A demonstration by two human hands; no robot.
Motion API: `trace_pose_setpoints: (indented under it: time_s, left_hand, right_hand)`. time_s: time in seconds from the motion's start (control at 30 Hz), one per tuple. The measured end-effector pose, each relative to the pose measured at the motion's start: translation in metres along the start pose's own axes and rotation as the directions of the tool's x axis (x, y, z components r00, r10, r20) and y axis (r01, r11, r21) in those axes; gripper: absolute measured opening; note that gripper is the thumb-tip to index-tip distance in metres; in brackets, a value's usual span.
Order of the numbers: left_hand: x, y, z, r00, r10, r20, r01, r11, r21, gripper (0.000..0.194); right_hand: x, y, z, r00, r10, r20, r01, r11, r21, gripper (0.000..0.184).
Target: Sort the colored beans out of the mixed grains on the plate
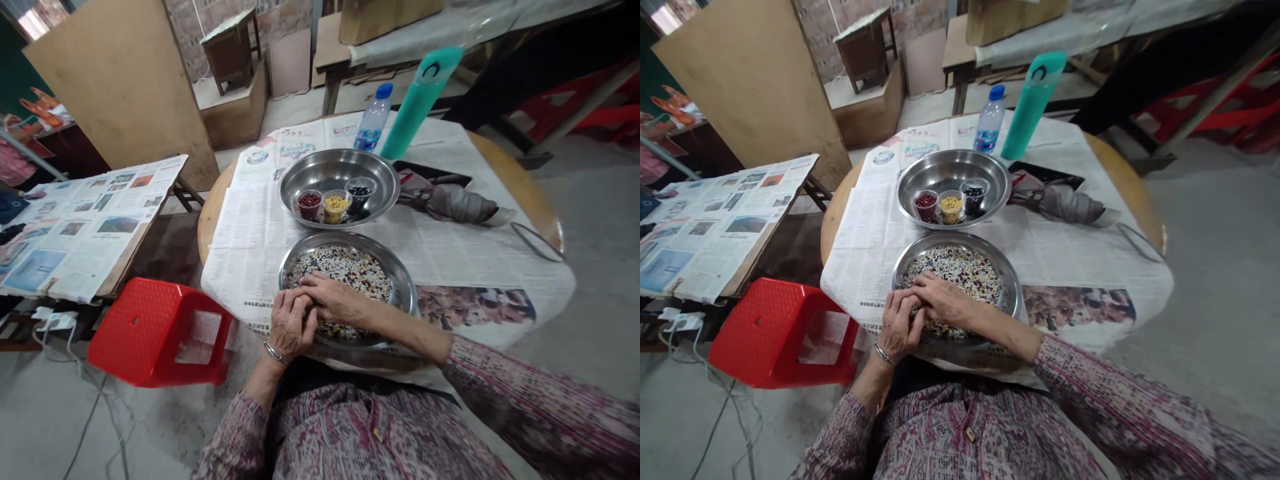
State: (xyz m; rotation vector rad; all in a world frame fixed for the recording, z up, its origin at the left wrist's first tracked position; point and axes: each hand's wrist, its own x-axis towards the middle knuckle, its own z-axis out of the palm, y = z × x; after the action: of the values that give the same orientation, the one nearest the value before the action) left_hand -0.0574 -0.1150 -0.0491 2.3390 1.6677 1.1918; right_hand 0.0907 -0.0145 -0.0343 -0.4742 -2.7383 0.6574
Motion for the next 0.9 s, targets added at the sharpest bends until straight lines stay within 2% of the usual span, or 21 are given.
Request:
trace_pose_setpoints:
  time_s: [0.13,0.27,0.37,0.47,0.57,0.63,0.7,0.8,0.83,0.9]
  left_hand:
    - [0.000,0.000,0.000,1.000,0.007,0.006,-0.008,1.000,0.012,0.011]
    - [0.000,-0.001,0.001,1.000,0.018,0.008,-0.019,1.000,0.009,0.011]
    - [-0.001,-0.003,0.002,1.000,0.020,0.013,-0.020,1.000,0.010,0.011]
    - [-0.001,-0.003,0.003,0.999,0.027,0.018,-0.028,1.000,0.014,0.012]
    - [0.000,-0.003,0.002,0.999,0.036,0.016,-0.037,0.999,0.023,0.011]
    - [0.000,-0.002,0.002,0.999,0.041,0.012,-0.041,0.999,0.028,0.011]
    - [0.001,-0.001,0.002,0.999,0.043,0.011,-0.043,0.999,0.033,0.011]
    - [0.001,-0.001,0.002,0.999,0.043,0.007,-0.043,0.999,0.028,0.012]
    - [0.001,-0.002,0.002,0.999,0.042,0.009,-0.043,0.999,0.025,0.012]
    - [0.000,-0.002,0.002,0.999,0.038,0.014,-0.038,0.999,0.021,0.012]
  right_hand:
    - [-0.019,0.012,-0.014,0.992,0.074,0.107,-0.068,0.996,-0.052,0.019]
    - [-0.053,0.022,-0.036,0.987,0.152,0.043,-0.146,0.982,-0.120,0.022]
    - [-0.075,0.013,-0.045,0.988,0.156,0.018,-0.152,0.977,-0.147,0.018]
    - [-0.084,-0.001,-0.038,0.985,0.143,0.098,-0.124,0.976,-0.179,0.017]
    - [-0.078,-0.001,-0.027,0.985,0.145,0.088,-0.119,0.960,-0.254,0.020]
    - [-0.069,0.008,-0.022,0.984,0.180,-0.010,-0.173,0.927,-0.333,0.025]
    - [-0.059,0.020,-0.020,0.963,0.242,-0.120,-0.269,0.884,-0.382,0.028]
    - [-0.043,0.032,-0.020,0.901,0.361,-0.242,-0.429,0.828,-0.362,0.033]
    - [-0.038,0.032,-0.018,0.888,0.382,-0.255,-0.451,0.828,-0.332,0.037]
    - [-0.028,0.028,-0.014,0.893,0.375,-0.248,-0.433,0.866,-0.250,0.039]
